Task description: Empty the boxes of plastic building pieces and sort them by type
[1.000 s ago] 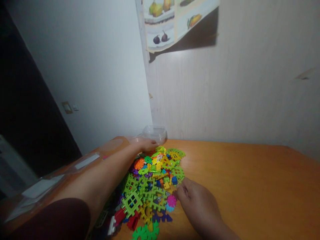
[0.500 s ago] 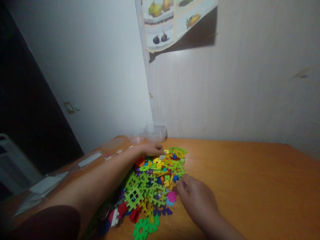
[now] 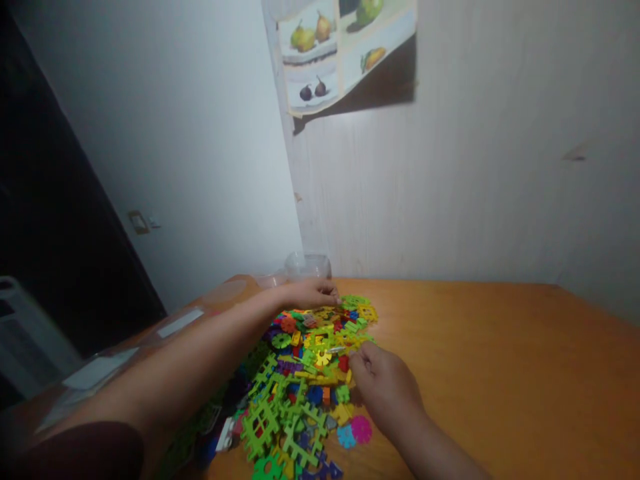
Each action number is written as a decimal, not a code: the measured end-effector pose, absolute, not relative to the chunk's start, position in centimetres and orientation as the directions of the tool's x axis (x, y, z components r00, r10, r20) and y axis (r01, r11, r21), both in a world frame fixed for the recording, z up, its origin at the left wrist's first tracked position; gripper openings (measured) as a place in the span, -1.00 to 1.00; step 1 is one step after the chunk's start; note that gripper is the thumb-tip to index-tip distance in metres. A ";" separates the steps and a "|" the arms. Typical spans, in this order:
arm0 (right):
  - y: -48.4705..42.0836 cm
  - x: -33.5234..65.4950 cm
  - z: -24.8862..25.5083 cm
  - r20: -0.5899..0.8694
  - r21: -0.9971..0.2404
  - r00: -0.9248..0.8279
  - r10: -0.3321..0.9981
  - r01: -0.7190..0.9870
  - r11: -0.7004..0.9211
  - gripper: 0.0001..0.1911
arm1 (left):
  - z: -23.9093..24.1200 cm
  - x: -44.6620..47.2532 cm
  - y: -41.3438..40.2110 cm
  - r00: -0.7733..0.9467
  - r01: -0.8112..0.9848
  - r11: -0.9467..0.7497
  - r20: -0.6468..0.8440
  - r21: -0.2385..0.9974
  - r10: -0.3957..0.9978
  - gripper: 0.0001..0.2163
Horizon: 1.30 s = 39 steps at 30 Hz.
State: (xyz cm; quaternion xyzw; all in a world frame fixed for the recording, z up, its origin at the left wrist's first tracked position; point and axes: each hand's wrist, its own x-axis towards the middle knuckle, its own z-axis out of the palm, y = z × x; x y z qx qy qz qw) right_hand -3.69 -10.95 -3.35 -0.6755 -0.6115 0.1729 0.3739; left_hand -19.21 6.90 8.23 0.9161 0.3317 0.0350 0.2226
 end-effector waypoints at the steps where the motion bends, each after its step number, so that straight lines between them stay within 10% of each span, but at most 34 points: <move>1: -10.9 -3.6 -3.5 0.232 -0.735 0.201 0.952 0.677 0.036 -0.57 | 7.9 -18.2 7.4 0.751 0.622 -0.676 -0.055 0.395 0.658 -0.64; 10: -10.7 -3.4 -3.5 0.318 -0.764 0.292 0.902 0.642 0.062 -0.59 | 3.9 -12.0 8.2 0.737 0.671 -0.700 -0.116 0.244 0.666 -0.32; 18: -10.3 -2.3 -3.8 0.549 -0.627 0.385 0.742 0.776 0.062 -0.60 | 5.3 -14.3 3.0 0.855 0.514 -0.847 -0.164 0.133 0.493 -0.55; 29: -9.4 -1.2 -5.2 0.418 -0.542 0.202 0.886 0.838 0.065 -0.46 | 6.7 -22.8 -3.3 0.907 0.363 -0.853 0.066 0.375 0.415 -0.67; 39: -8.9 -0.3 -5.7 0.399 -0.644 0.185 0.898 0.754 0.130 -0.35 | 8.1 -38.3 -1.6 0.075 0.574 -0.119 0.093 0.810 0.993 -0.66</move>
